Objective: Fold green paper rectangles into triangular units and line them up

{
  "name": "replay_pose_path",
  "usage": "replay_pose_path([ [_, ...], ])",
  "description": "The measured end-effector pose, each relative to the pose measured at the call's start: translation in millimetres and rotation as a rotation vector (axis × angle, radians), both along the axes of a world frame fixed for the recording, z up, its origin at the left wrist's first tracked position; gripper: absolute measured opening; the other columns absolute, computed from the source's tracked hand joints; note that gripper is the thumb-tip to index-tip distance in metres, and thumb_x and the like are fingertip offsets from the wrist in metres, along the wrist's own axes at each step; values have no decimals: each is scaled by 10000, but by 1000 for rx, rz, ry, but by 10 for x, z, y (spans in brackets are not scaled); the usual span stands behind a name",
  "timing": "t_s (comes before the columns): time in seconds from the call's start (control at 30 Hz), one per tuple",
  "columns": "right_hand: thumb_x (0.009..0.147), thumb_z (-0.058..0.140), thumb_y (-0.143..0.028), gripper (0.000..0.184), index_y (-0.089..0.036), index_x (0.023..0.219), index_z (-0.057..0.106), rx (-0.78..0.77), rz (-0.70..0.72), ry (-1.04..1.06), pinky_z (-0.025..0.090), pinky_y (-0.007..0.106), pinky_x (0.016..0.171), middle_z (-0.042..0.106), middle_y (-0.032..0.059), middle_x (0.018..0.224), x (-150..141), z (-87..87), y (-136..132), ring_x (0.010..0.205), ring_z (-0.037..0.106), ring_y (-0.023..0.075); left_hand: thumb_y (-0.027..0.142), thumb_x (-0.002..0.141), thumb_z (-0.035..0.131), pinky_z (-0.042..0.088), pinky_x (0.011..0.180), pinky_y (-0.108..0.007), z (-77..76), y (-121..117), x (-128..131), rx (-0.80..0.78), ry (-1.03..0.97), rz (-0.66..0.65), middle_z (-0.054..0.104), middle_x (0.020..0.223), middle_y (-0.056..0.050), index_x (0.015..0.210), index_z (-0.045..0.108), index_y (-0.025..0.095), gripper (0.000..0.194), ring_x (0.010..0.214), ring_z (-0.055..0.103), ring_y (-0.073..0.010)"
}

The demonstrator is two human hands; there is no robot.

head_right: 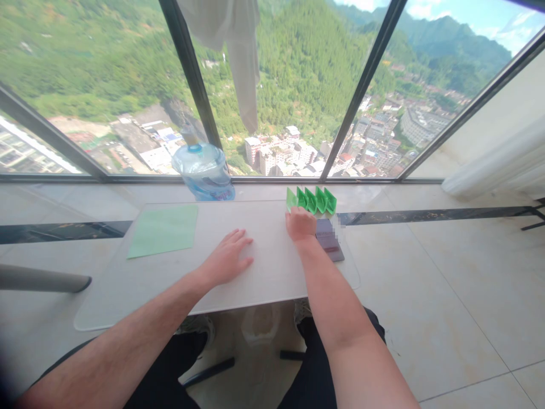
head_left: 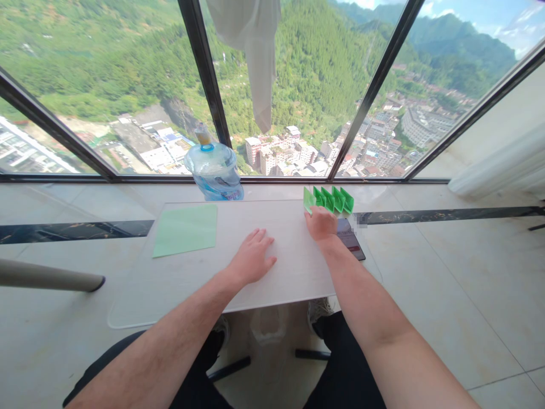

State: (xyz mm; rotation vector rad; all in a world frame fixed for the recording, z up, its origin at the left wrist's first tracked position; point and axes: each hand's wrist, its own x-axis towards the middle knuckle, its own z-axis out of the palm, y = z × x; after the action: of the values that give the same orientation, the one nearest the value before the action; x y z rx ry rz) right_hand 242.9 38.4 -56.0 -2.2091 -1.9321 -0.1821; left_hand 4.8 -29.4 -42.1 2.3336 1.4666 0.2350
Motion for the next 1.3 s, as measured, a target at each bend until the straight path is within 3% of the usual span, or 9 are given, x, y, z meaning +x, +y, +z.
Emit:
replay_pose_path([
  [0.4, 984, 530, -378, 269, -193, 1061, 708, -11, -27, 62, 460, 334, 818, 711, 128, 1032, 34, 0, 15, 921, 663, 235, 344, 860, 613, 273, 1245, -483, 4, -3, 6, -8, 46, -8, 430, 1551, -207, 1344, 611, 111, 537, 1501, 309, -355],
  [0.63, 941, 593, -409, 274, -201, 1064, 722, 46, -18, 173, 457, 377, 805, 708, 151, 989, 34, 47, -10, 908, 662, 284, 350, 868, 611, 255, 1252, -473, -12, -4, -6, -4, 58, -13, 420, 1555, -215, 1365, 601, 102, 556, 1505, 301, -361],
  [0.77, 967, 533, -388, 285, -181, 1003, 726, 119, 9, 225, 437, 356, 783, 708, 144, 968, -40, 126, -31, 883, 646, 263, 347, 862, 625, 250, 1254, -466, -20, -10, 0, -1, 55, -14, 421, 1555, -218, 1363, 604, 98, 560, 1503, 304, -365],
  [0.87, 983, 490, -350, 299, -170, 905, 715, 159, 83, 279, 415, 324, 762, 712, 127, 933, -268, 204, -41, 853, 633, 235, 341, 859, 633, 255, 1252, -459, -21, -4, -22, -5, 32, -20, 431, 1554, -209, 1345, 619, 108, 538, 1503, 312, -352],
  [0.93, 971, 515, -352, 277, -177, 870, 705, 154, 204, 347, 405, 306, 749, 718, 104, 893, -514, 248, -53, 838, 629, 220, 340, 871, 620, 273, 1245, -440, -1, 10, -72, -17, -5, -7, 461, 1545, -182, 1333, 630, 125, 509, 1495, 339, -324],
  [1.03, 947, 541, -332, 245, -199, 813, 698, 69, 366, 465, 400, 291, 734, 726, 61, 825, -955, 274, -111, 784, 627, 193, 340, 902, 572, 347, 1204, -393, 80, 53, -233, 0, -90, 82, 533, 1502, -131, 1329, 633, 147, 473, 1410, 474, -270],
  [1.17, 914, 545, -294, 212, -215, 819, 718, -74, 451, 574, 410, 277, 697, 732, 31, 777, -1467, 205, -258, 726, 629, 175, 329, 914, 544, 386, 1158, -359, 224, 127, -652, 86, -94, 265, 644, 1381, -103, 1297, 655, 149, 436, 1316, 559, -252],
  [1.3, 892, 501, -199, 259, -220, 954, 751, -159, 476, 619, 463, 276, 796, 771, 41, 924, -1825, 94, -337, 859, 682, 184, 352, 881, 589, 388, 1140, -381, 279, 170, -1209, 47, 81, 438, 641, 1378, -126, 1335, 628, 122, 511, 1321, 533, -306],
])
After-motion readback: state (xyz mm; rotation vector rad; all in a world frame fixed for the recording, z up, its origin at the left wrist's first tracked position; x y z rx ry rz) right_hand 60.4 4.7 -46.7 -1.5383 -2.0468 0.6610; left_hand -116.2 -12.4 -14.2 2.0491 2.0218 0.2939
